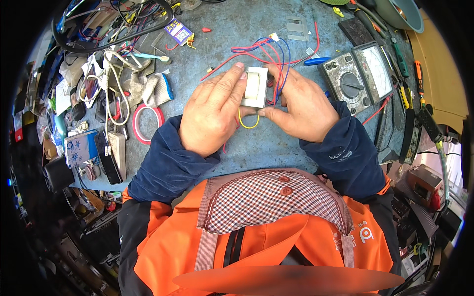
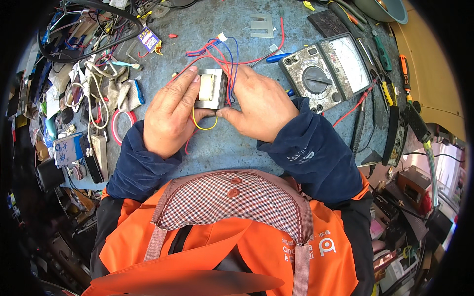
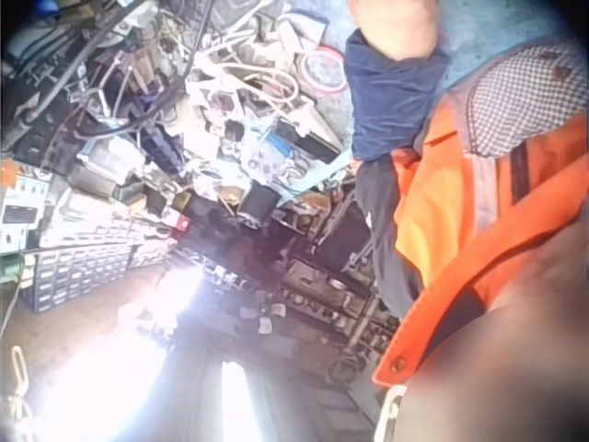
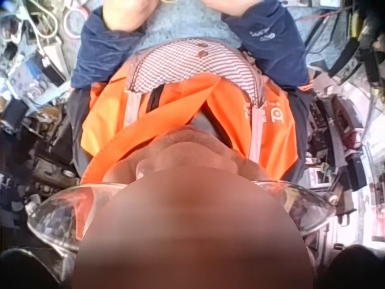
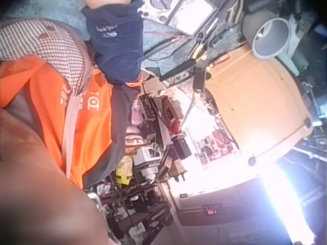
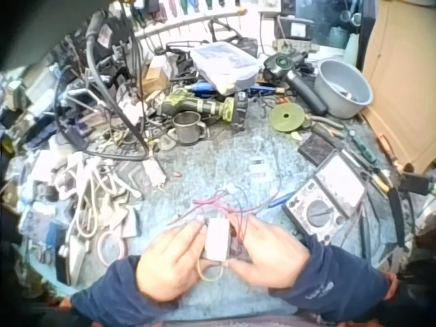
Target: The person uses a multimeter to test a white power adapter and a small white box with wires. They connect the multimeter probes to the adapter and the box, then open the box to inspect the internal wiring and components.
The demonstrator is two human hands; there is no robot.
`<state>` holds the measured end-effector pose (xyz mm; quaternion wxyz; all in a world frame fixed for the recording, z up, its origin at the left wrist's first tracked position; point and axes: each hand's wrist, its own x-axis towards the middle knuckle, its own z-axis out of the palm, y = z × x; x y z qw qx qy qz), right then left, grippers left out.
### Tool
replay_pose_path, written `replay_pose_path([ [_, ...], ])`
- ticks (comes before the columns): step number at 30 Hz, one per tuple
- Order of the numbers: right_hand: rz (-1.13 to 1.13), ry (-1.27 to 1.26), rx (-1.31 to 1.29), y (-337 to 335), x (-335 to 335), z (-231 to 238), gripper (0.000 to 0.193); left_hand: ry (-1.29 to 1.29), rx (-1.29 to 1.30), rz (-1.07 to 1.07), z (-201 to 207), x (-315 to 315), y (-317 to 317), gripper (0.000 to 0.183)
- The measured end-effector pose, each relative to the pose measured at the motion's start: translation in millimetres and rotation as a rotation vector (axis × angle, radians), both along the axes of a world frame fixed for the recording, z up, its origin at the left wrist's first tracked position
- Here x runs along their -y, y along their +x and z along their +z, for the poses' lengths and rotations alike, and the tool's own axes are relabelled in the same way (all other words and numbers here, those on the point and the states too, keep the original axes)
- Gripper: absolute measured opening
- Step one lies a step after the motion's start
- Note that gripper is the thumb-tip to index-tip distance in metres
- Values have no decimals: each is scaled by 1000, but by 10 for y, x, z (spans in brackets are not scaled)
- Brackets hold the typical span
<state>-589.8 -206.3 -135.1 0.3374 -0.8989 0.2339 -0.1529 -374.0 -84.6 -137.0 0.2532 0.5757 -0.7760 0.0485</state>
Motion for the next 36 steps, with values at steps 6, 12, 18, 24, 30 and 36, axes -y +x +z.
replay_pose_path([
  [6, -70, -38, -145, -27, 5, 25, 51, 152, -188, 81, 46, 113, 403, 77],
  [12, -189, -118, -80, -27, -11, -39, 33, 202, -855, -62, -37, 91, 540, 88],
  [18, -372, -187, -192, 59, -76, -4, 34, 295, -705, 21, 2, 307, 263, 70],
  [24, -637, -278, 395, -112, 44, 178, 37, 332, -692, 173, -34, 402, 177, 64],
  [30, -687, -205, 699, -300, -72, 575, 20, 352, -773, 193, -36, 421, 131, 64],
  [36, -254, -347, 382, -145, -443, 329, 23, 282, -799, 221, -64, 335, 79, 64],
])
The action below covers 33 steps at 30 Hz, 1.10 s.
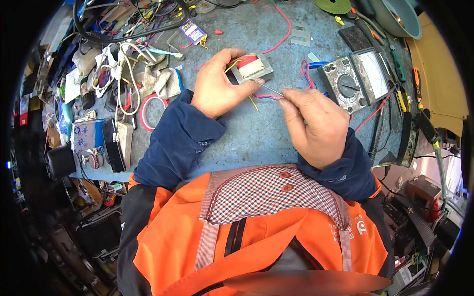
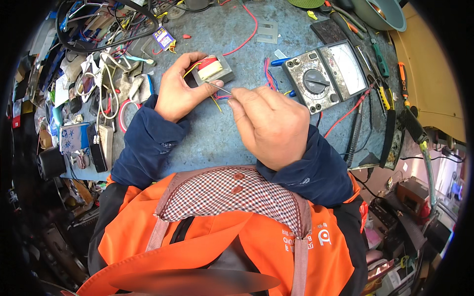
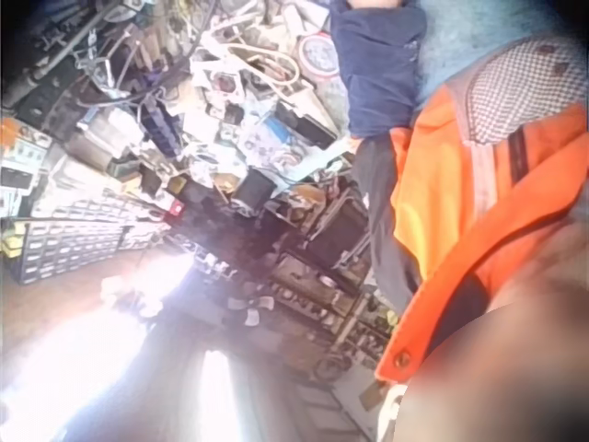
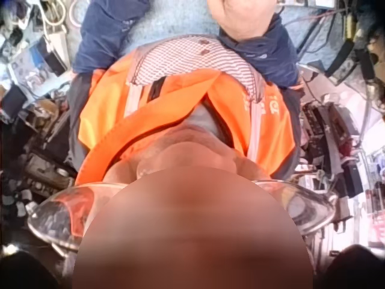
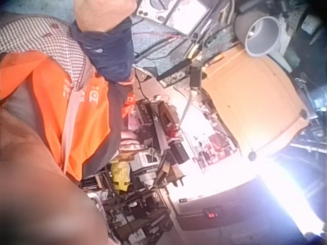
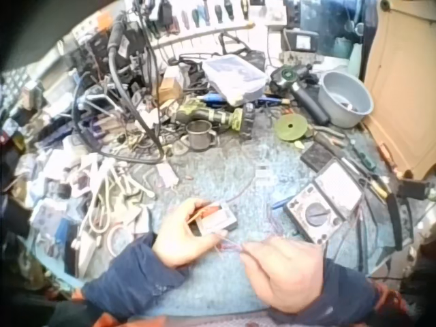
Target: The person uses a multimeter to test a white power adapter and a small white box with wires. They connect the multimeter probes to the adapter and the box, then open the box to inspect the internal wiring and components.
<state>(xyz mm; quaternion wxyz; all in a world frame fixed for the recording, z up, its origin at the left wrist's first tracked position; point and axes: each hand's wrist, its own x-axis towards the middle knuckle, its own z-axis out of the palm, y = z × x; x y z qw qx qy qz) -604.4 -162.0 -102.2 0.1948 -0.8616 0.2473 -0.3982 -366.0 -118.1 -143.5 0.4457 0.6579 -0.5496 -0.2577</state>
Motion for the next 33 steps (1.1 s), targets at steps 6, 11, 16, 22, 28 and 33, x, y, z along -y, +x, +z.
replay_pose_path([
  [6, -34, -69, -108, 14, 2, -62, 20, 67, -87, 6, 6, 11, -1, 63],
  [11, -60, -20, -147, 79, -49, -153, 19, 59, -66, 10, 17, 15, -19, 64],
  [16, -80, 32, -181, 82, -59, -164, 21, 87, -156, 0, 27, 23, -9, 62],
  [22, -123, -18, -258, 124, -115, -83, 20, 147, -199, 3, 124, 63, -9, 60],
  [28, -122, -80, -316, 152, -143, -18, 17, 201, -199, -6, 151, 118, 58, 58],
  [33, -129, -158, -355, 193, -146, -30, 17, 208, -297, -36, 164, 145, 75, 58],
])
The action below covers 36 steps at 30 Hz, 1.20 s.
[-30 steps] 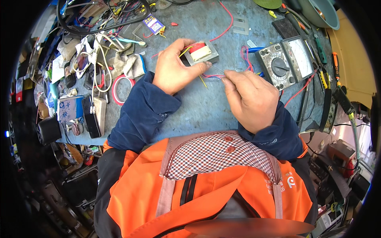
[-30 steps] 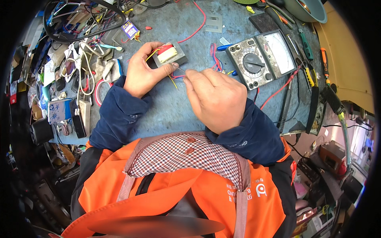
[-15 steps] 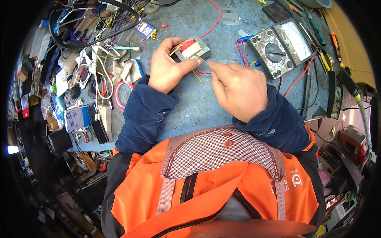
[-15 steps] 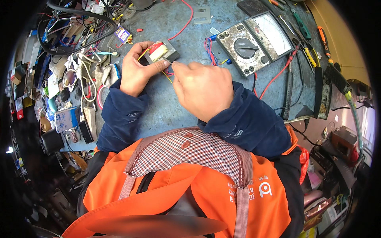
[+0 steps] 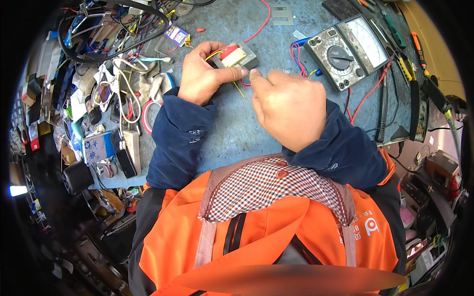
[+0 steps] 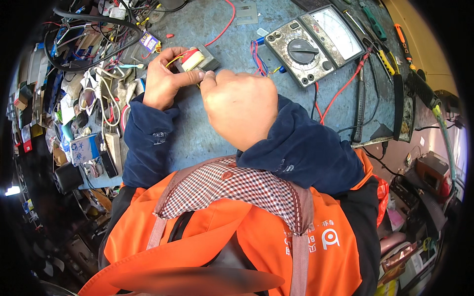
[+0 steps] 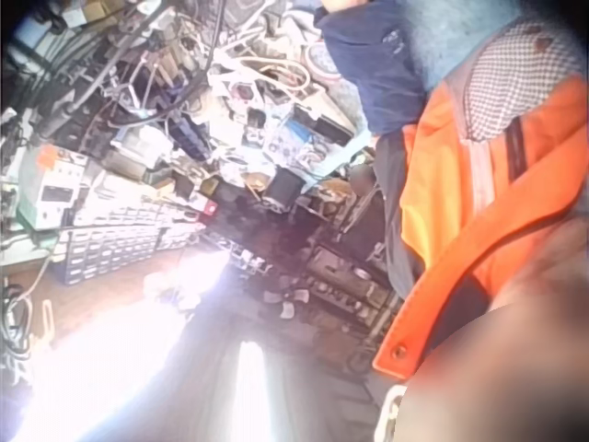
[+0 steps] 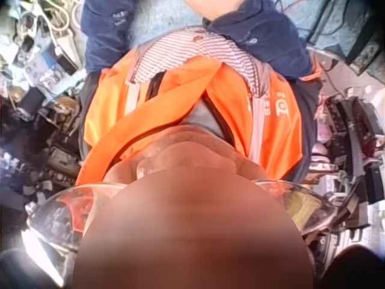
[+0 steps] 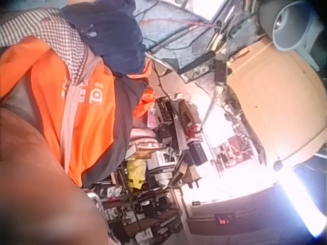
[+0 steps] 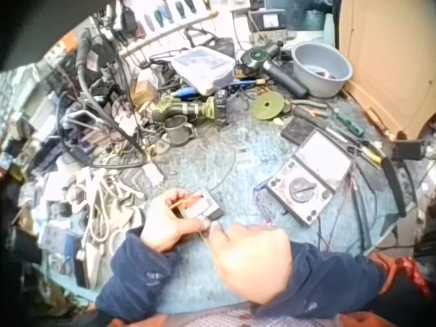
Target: The person uses a multimeter to test a white power adapter and a small white box with wires. They connect the multimeter probes to the adapter and the box, then open the box to inspect the internal wiring and components.
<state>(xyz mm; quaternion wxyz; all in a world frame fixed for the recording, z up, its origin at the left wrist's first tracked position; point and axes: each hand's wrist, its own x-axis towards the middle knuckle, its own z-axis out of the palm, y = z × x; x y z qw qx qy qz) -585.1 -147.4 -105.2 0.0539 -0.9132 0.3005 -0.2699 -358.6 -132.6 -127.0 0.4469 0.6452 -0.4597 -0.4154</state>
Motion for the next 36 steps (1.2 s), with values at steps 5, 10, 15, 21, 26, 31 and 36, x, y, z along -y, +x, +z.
replay_pose_path([
  [5, -14, -44, -1, 64, -30, -31, 21, -7, 13, -33, -62, 17, 66, 60],
  [10, -41, -51, 6, 125, -28, -63, 25, -8, -14, -40, -40, 8, 55, 62],
  [15, -55, -109, 33, 162, -10, -161, 26, 8, 4, -58, -24, 50, 76, 60],
  [21, 86, 16, 97, -41, 148, -128, 24, 11, -40, -195, -45, 1, 192, 64],
  [26, 161, 313, 224, -251, 315, 28, 14, 84, -154, -193, 135, 36, 496, 39],
  [31, 207, 379, 214, -263, 432, 25, 14, 197, -201, -227, 72, 191, 285, 21],
  [36, 140, 467, 279, -502, 464, 90, 22, 219, -225, -225, -14, 152, 343, 16],
])
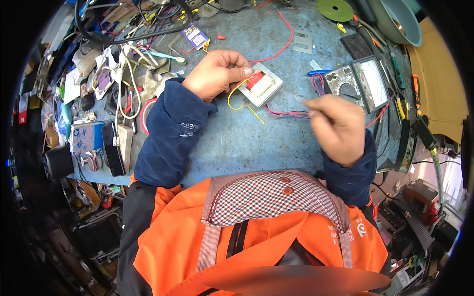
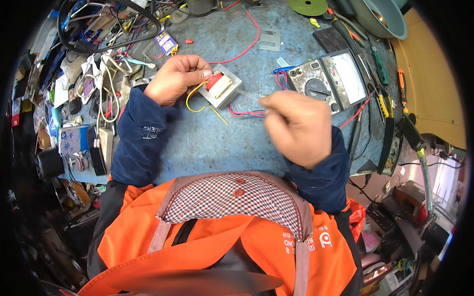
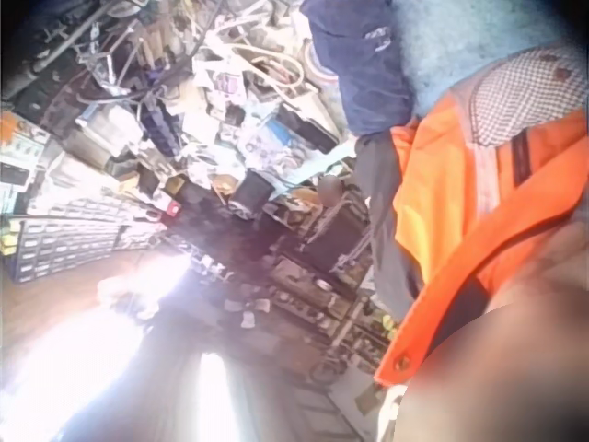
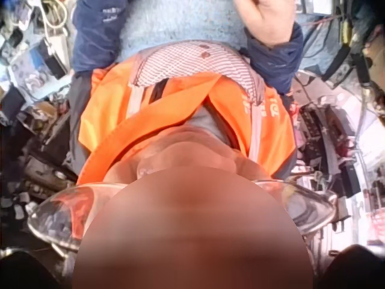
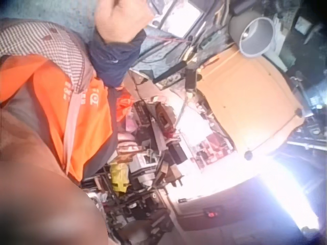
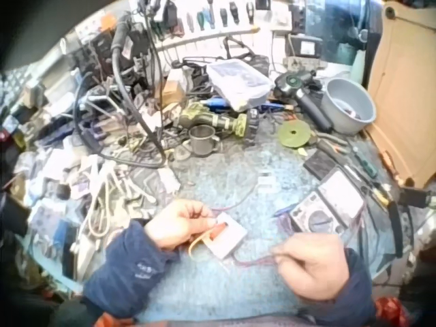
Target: The person uses a multimeter to test a white power adapter and a small white box with wires. They connect the multimeter probes to the adapter and the box, then open the box to inspect the internal wiring and components.
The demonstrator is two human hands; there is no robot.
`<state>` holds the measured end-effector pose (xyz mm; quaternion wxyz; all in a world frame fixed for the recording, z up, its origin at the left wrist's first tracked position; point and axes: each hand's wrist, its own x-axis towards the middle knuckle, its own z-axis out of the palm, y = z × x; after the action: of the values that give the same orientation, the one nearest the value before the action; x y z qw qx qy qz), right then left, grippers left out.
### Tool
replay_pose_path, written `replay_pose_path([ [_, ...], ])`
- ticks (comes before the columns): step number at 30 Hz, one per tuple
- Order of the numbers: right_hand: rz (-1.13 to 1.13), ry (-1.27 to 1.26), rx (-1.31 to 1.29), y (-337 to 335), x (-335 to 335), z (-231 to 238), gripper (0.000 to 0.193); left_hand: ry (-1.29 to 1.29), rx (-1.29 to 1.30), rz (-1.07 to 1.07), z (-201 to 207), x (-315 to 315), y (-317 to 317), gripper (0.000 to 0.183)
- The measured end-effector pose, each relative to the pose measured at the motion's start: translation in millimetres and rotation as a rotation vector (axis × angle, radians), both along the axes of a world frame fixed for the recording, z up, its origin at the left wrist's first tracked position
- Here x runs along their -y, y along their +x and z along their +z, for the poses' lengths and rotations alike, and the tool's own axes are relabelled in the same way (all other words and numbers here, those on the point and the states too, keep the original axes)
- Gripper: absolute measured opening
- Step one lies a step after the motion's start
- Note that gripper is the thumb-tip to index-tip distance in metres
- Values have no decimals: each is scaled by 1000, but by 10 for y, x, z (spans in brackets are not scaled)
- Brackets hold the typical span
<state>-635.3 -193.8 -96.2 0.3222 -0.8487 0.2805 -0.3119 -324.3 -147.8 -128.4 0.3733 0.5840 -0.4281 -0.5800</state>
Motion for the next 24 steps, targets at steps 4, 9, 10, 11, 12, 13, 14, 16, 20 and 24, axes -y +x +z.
replay_pose_path([
  [4, -212, -473, -235, 206, -66, 91, 49, 41, 39, 15, -5, -30, -59, 14],
  [9, 74, -180, -156, 523, -136, -158, 88, 102, -2, -55, 77, -150, -80, 25],
  [10, 102, -83, -128, 581, -97, -233, 86, 62, -47, -69, 10, -175, -53, 26],
  [11, 113, -20, -121, 619, -43, -296, 85, 21, -92, -82, -59, -199, -26, 27],
  [12, 126, 41, -120, 634, 19, -358, 85, -11, -120, -82, -112, -214, -29, 28],
  [13, 139, 103, -119, 650, 67, -401, 84, 8, -150, -54, -136, -236, -22, 27],
  [14, 141, 105, -76, 665, 96, -425, 76, 27, -181, -26, -137, -267, -27, 26],
  [16, 158, 154, -100, 681, 140, -372, 75, 15, -210, 50, -177, -343, -91, 24],
  [20, 169, 184, -26, 696, 142, -417, 74, 22, -268, 92, -238, -424, -98, 21],
  [24, 176, 220, -6, 701, 145, -421, 68, -1, -321, 121, -226, -446, -111, 20],
])
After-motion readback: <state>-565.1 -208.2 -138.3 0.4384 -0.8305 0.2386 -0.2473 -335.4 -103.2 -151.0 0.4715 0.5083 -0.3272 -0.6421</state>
